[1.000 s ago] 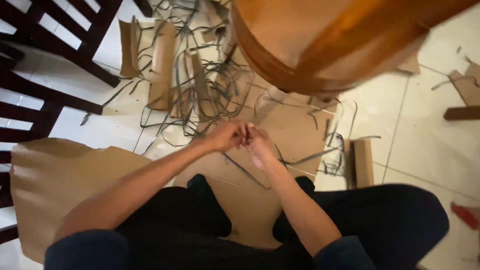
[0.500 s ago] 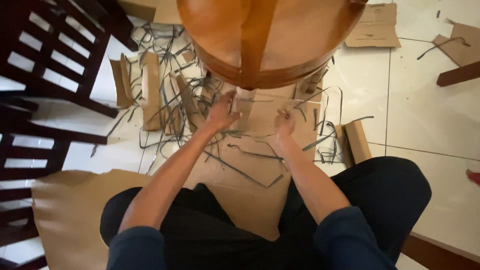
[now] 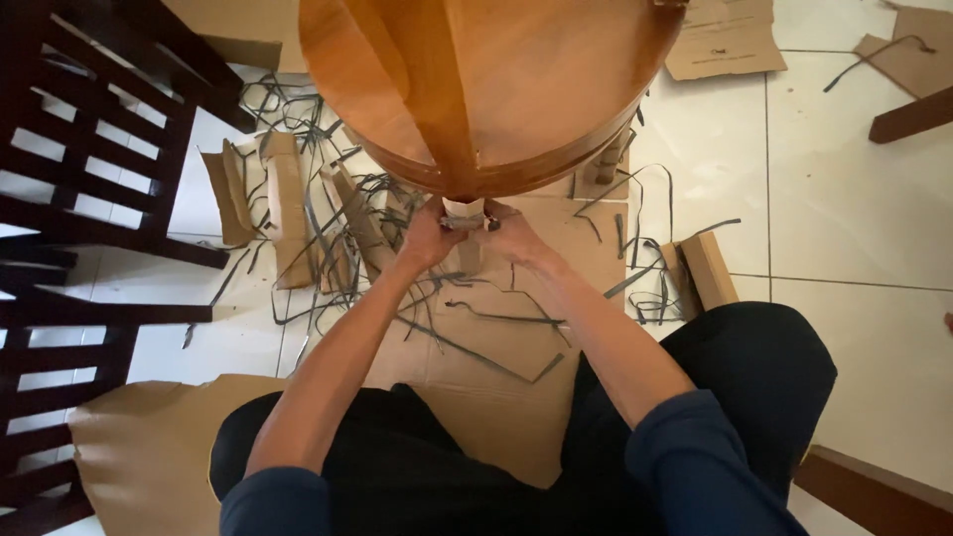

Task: Unwrapping protective cardboard and tape from a wooden chair leg

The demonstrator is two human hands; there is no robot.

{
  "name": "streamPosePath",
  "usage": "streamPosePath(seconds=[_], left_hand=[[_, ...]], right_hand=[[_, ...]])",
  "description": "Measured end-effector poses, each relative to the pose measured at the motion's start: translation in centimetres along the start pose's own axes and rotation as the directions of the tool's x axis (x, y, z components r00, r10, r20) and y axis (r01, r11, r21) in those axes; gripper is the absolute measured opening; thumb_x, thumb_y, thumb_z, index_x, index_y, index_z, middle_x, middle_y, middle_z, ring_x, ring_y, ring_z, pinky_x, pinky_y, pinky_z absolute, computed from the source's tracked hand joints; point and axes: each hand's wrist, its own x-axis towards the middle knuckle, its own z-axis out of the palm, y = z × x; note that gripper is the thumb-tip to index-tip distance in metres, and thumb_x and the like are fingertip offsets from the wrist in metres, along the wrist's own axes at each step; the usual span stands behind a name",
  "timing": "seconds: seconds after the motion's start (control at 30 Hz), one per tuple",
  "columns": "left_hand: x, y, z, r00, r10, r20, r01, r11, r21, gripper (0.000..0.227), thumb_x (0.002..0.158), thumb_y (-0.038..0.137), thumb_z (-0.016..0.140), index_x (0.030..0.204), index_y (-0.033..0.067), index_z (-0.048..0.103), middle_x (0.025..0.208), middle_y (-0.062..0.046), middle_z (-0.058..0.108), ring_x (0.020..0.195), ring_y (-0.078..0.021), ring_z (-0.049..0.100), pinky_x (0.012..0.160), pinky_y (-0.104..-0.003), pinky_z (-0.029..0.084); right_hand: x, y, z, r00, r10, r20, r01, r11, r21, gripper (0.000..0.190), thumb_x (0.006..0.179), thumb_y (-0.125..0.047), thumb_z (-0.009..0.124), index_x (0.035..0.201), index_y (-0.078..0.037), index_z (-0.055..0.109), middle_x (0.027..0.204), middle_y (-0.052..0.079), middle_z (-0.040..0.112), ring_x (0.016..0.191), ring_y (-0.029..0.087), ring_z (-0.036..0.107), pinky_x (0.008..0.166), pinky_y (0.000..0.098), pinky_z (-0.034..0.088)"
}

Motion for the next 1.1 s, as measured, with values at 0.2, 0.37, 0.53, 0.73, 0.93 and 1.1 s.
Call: streamPosePath(seconds=[0.2,0.37,0.53,0.73,0.93,1.1], left_hand=[[-0.1,0.7,-1.0,0.995,0.042,0.086,-0.045,0.998,0.040,0.088,0.084,0.006,0.081,0.153,0.0022,0.027,0.137,-0.029,0.046,0.115,-0.0498,0.059,0.089,-0.048,0.065],[-0.7,0.8,-1.5,0.991,0.051,0.122,-0.064,0.993,0.103,0.076,0.092,0.003,0.074,0.150,-0.0102,0.026,0.122,-0.035,0.052,0.105,-0.0526,0.065,0.086,-0.057,0.061],[-0.9,3.6,-2.7,0.986,-0.100,0.133,0.074,0.980,0.187,0.065,0.094,0.015,0.076,0.144,0.0012,0.039,0.124,-0.027,0.058,0.105,-0.0463,0.067,0.082,-0.054,0.064],[-0.4,-2.1,0.0,0.995,-0.063,0.080,-0.002,0.777,0.629,0.035,0.093,0.025,0.075,0.119,0.0021,0.066,0.126,-0.018,0.062,0.097,-0.0418,0.071,0.073,-0.054,0.065],[-2.7,-1.2,0.4,0.996,-0.089,-0.015,0.087,0.916,0.392,0.016,0.096,0.017,0.064,0.101,0.0039,0.073,0.098,-0.021,0.072,0.094,-0.0467,0.071,0.069,-0.055,0.060],[-3.7,-1.9,2.0,0.985,-0.097,-0.142,0.139,0.936,0.323,0.021,0.095,0.019,0.062,0.108,0.0144,0.077,0.099,-0.020,0.073,0.093,-0.0460,0.070,0.071,-0.058,0.059]], right_hand=[[-1.4,-5.0,-1.3,0.962,0.221,0.163,-0.193,0.966,-0.171,0.089,0.082,-0.033,0.071,0.153,0.009,0.039,0.151,0.035,0.044,0.141,0.047,0.045,0.120,0.0520,0.038],[-0.4,-1.3,-0.6,0.993,0.020,0.116,-0.020,1.000,0.004,0.074,0.085,-0.021,0.074,0.142,0.017,0.047,0.137,0.044,0.052,0.130,0.057,0.050,0.106,0.0585,0.050],[-0.6,-2.2,-0.8,0.993,-0.061,0.103,0.065,0.997,-0.040,0.062,0.087,-0.014,0.067,0.140,0.014,0.051,0.131,0.041,0.058,0.125,0.056,0.055,0.099,0.0584,0.054],[-0.8,-2.5,0.1,0.991,-0.116,0.068,0.131,0.949,-0.288,0.057,0.092,-0.027,0.066,0.132,0.013,0.056,0.119,0.040,0.063,0.115,0.055,0.061,0.096,0.0608,0.052],[-0.8,-0.5,2.0,0.992,-0.117,-0.035,0.089,0.886,-0.456,0.062,0.097,-0.024,0.064,0.140,0.016,0.047,0.111,0.035,0.070,0.098,0.046,0.072,0.078,0.0550,0.060],[-4.3,-3.7,2.5,0.980,-0.116,-0.159,0.027,0.881,-0.473,0.057,0.101,-0.027,0.061,0.143,0.010,0.050,0.110,0.028,0.073,0.097,0.045,0.072,0.076,0.0570,0.058]])
